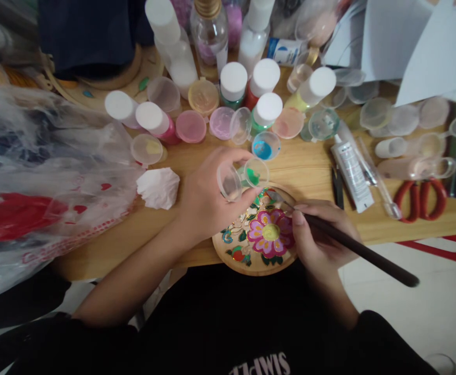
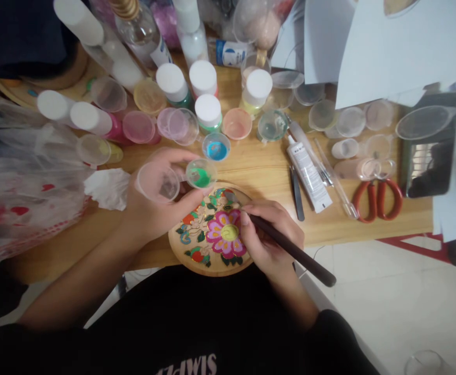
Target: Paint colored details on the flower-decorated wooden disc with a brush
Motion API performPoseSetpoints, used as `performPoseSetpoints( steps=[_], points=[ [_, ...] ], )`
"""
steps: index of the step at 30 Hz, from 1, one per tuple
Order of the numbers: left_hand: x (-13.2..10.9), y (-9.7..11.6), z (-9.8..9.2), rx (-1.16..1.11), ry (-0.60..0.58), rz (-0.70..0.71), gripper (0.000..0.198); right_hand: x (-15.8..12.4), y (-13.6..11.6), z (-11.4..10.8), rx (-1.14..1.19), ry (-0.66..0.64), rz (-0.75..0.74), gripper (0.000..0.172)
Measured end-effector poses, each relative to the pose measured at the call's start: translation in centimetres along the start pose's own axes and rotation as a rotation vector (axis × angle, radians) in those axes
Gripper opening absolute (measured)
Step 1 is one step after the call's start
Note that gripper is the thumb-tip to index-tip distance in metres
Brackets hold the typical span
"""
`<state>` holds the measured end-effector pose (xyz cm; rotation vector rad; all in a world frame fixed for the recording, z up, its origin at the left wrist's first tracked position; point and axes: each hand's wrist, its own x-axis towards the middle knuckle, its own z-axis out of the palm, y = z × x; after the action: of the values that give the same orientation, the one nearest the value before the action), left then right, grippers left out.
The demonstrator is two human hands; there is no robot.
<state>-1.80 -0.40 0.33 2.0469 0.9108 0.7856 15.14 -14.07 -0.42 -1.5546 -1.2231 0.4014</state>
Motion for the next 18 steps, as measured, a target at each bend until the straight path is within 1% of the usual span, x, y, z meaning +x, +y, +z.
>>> performPoseSetpoints(
  steps=[4,10,13,18],
  points=[
    [-0.04,0.07,-0.03,0.012,0.000,-0.001,0.036,-0.09,0.10,-0.03,-0.040,0.002,0.022,0.018],
    [0.00,0.05,-0.08,0.009,0.002,0.025,0.036,0.00,0.11,0.04,-0.023,0.023,-0.003,0.022],
    [-0.04,0.06,-0.09,0.013,-0.001,0.013,0.036,-0.02,0.12,0.07,-0.030,0.014,0.021,0.022],
    [-0.09,0.07,-0.06,0.013,-0.001,-0.018,0.037,-0.05,0.17,0.15,-0.016,0.014,0.005,0.023]
  ],
)
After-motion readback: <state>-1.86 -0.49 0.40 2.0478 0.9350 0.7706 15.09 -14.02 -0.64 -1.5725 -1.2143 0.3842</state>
